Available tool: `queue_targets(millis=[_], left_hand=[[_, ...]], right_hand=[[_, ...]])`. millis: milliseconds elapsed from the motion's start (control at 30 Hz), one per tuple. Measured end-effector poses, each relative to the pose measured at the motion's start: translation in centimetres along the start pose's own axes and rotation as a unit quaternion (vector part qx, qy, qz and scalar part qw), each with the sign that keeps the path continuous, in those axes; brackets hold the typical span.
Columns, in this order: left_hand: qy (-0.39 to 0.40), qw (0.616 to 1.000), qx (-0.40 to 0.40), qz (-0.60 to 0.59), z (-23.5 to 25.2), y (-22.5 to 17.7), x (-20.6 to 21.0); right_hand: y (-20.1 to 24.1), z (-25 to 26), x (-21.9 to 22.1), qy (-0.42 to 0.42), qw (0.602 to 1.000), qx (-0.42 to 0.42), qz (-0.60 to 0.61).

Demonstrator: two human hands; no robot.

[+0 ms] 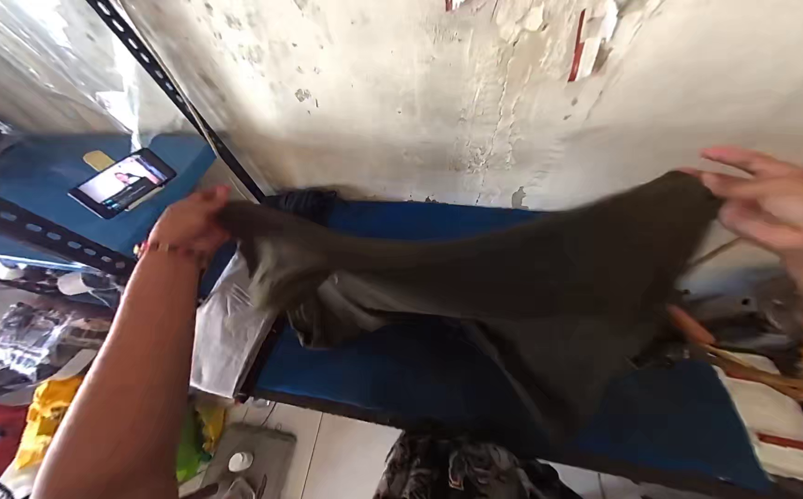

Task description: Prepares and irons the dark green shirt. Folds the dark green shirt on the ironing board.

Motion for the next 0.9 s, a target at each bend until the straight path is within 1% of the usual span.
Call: queue_targets(millis=[33,67,100,167,200,233,300,333,400,433,533,633,733,767,833,867,900], left_hand=[[-0.033,0.999,0.003,-0.03,2.0,-2.3,0.3],[-0.085,0.994,0.023,-0.065,3.5,-5.0,0.1],[-0.128,0.986,0.061,-0.089,4.3,-8.0,-0.3],[-0.16,0.971,0.14,-0.11,4.6,-12.7,-1.6],[-0.162,0.964,0.175,-0.121,4.8,-14.2,-2.3],[-0.161,0.957,0.202,-0.132,5.0,-15.0,-3.1],[-0.148,0.95,0.234,-0.147,3.9,-15.2,-3.8],[-0.14,0.949,0.246,-0.142,2.6,-14.7,-3.8],[-0.132,0.949,0.262,-0.119,-0.7,-12.4,-3.4],[-0.138,0.95,0.257,-0.109,-2.4,-10.8,-3.0],[-0.168,0.96,0.208,-0.084,-6.3,-4.6,-1.9],[-0.154,0.97,0.183,-0.039,-9.3,2.4,-0.8],[-0.132,0.986,0.097,0.016,-12.4,9.2,0.6],[-0.129,0.988,0.07,0.035,-13.3,11.5,1.0],[-0.117,0.989,0.028,0.084,-15.2,16.0,1.3],[-0.098,0.988,0.01,0.117,-16.2,18.2,1.2],[-0.067,0.985,-0.008,0.16,-17.1,20.3,1.1]], right_hand=[[1.5,1.8,0.0,-0.043,0.999,0.017,-0.014],[3.6,3.5,-0.5,-0.067,0.998,-0.003,-0.004],[6.0,4.8,-1.3,-0.074,0.996,-0.05,0.011],[10.6,6.2,-2.9,-0.055,0.981,-0.184,0.019],[12.3,6.2,-3.6,-0.048,0.97,-0.237,0.003],[13.1,6.3,-4.5,-0.047,0.961,-0.271,-0.02],[12.9,6.6,-6.0,-0.041,0.945,-0.318,-0.07],[12.0,6.1,-6.4,-0.031,0.934,-0.342,-0.093],[8.6,4.3,-6.9,-0.036,0.91,-0.392,-0.132],[6.7,2.7,-6.8,-0.048,0.901,-0.401,-0.159],[1.5,-3.6,-5.7,-0.094,0.879,-0.399,-0.243],[-4.8,-8.3,-5.2,-0.106,0.879,-0.353,-0.303],[-13.3,-11.4,-5.8,-0.093,0.907,-0.259,-0.318],[-15.8,-12.4,-5.9,-0.081,0.91,-0.246,-0.323],[-19.6,-14.4,-5.9,-0.042,0.912,-0.226,-0.338],[-21.2,-15.3,-6.0,-0.009,0.915,-0.201,-0.349],[-22.5,-16.2,-5.9,0.041,0.916,-0.164,-0.363]])
Point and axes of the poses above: each hand's wrist, its own z-axis towards the middle knuckle, its own x-axis out of the palm, y = z × x, the point moved 7 cm from there along z, towards the middle knuckle, and after that the axes turned 12 degrees about -y, right-handed, at the moved point
